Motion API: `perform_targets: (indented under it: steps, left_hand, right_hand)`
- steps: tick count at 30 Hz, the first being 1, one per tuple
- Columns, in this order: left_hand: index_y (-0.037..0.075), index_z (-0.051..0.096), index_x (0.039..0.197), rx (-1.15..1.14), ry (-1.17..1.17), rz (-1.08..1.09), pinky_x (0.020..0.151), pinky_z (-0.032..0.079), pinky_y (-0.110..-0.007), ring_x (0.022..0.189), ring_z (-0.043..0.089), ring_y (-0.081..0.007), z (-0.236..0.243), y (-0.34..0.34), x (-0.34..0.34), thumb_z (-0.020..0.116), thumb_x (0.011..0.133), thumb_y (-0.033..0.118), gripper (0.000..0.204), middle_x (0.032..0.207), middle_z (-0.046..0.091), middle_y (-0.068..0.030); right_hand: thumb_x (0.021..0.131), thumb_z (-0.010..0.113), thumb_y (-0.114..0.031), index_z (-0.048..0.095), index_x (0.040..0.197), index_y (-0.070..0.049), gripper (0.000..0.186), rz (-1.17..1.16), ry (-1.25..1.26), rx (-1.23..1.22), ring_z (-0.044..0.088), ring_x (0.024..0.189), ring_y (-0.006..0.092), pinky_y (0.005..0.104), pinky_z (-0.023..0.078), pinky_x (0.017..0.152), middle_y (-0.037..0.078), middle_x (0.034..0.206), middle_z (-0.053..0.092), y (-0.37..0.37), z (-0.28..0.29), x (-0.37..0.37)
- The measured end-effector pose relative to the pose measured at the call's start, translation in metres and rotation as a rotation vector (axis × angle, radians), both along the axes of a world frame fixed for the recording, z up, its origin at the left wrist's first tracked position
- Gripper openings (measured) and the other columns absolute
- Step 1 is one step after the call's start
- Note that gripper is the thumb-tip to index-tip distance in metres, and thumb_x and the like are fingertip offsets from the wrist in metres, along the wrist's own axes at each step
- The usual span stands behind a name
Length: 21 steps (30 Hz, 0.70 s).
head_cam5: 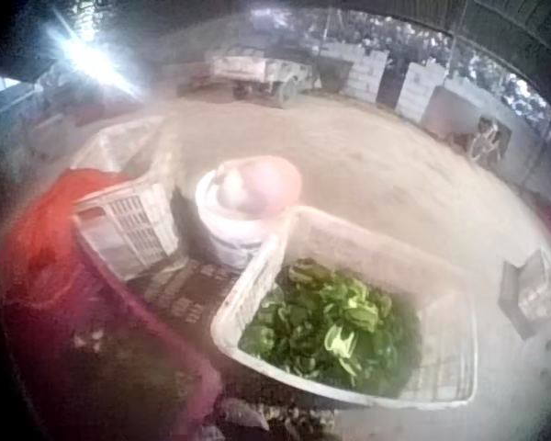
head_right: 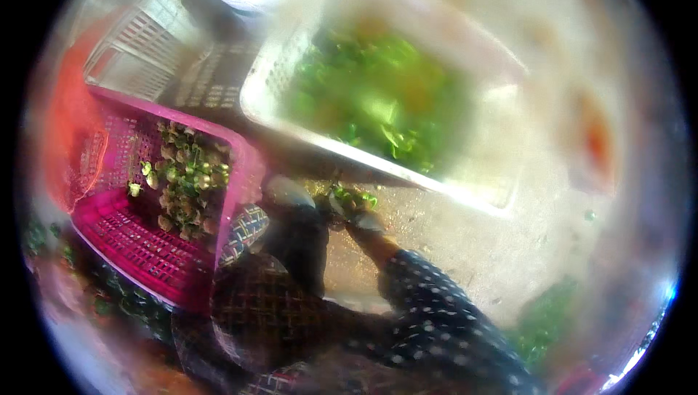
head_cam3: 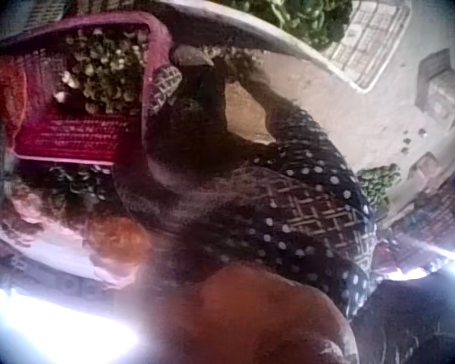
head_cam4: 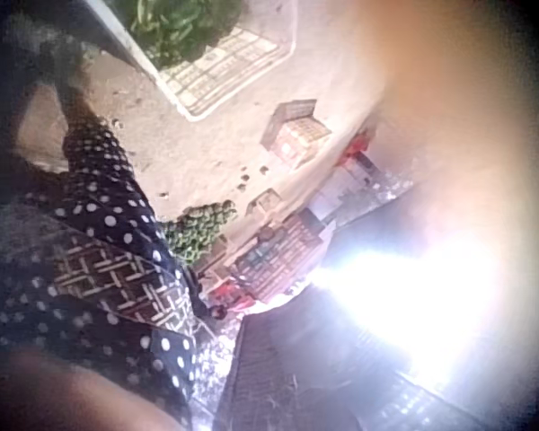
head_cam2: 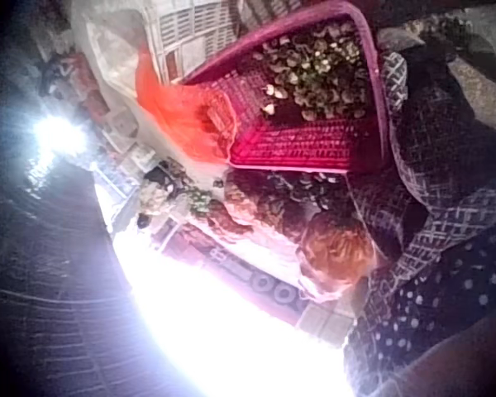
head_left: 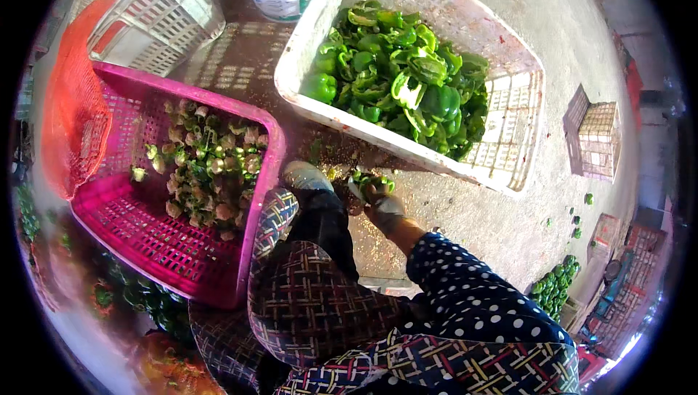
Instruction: The person cuts green bell peppers with a knife, removing the stems and placing the cut pieces into a white basket. The person also discards the stems into a pink basket and occasionally picks new peppers from a mesh bag.
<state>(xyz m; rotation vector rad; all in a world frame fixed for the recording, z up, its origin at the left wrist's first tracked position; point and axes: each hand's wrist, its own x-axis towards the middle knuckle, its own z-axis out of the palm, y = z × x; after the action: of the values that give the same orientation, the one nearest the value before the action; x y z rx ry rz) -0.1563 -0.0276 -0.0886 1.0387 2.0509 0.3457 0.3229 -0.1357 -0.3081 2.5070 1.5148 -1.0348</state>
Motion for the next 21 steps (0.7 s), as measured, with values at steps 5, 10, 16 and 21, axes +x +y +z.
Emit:
perform_targets:
  steps: [5,10,16,21]
  left_hand:
    - [0.002,0.057,0.116,-0.004,0.008,-0.066,0.087,0.045,-0.033,0.100,0.058,-0.0210,0.001,0.010,0.013,0.057,0.088,0.016,0.032,0.113,0.060,-0.0112]
    - [0.002,0.058,0.114,-0.001,0.013,-0.106,0.086,0.045,-0.033,0.098,0.059,-0.0213,0.000,0.020,0.022,0.059,0.087,0.018,0.031,0.111,0.061,-0.0118]
    - [0.002,0.060,0.111,0.010,0.010,-0.182,0.084,0.046,-0.033,0.096,0.060,-0.0218,-0.005,0.047,0.041,0.060,0.087,0.020,0.031,0.109,0.063,-0.0127]
    - [0.002,0.062,0.109,0.052,-0.016,-0.196,0.083,0.046,-0.033,0.094,0.061,-0.0221,-0.009,0.062,0.051,0.062,0.086,0.022,0.031,0.107,0.064,-0.0134]
  right_hand:
    - [0.089,0.045,-0.026,0.047,0.128,-0.011,0.041,-0.233,0.083,-0.049,0.061,0.085,0.0418,0.0476,0.051,0.073,0.025,0.115,0.053,0.006,-0.020,0.010]
    - [0.082,0.053,-0.021,0.057,0.114,-0.013,0.033,-0.377,0.413,0.172,0.061,0.088,0.0407,0.0468,0.050,0.077,0.022,0.106,0.059,0.034,0.066,0.022]
    - [0.084,0.055,-0.030,0.061,0.103,-0.009,0.029,-0.240,0.413,0.054,0.063,0.090,0.0349,0.0427,0.050,0.078,0.019,0.097,0.064,0.011,0.085,0.024]
    - [0.073,0.073,-0.019,0.055,0.117,-0.003,0.050,-0.230,0.373,0.619,0.060,0.096,0.0245,0.0370,0.048,0.083,0.015,0.107,0.063,0.000,0.216,0.060]
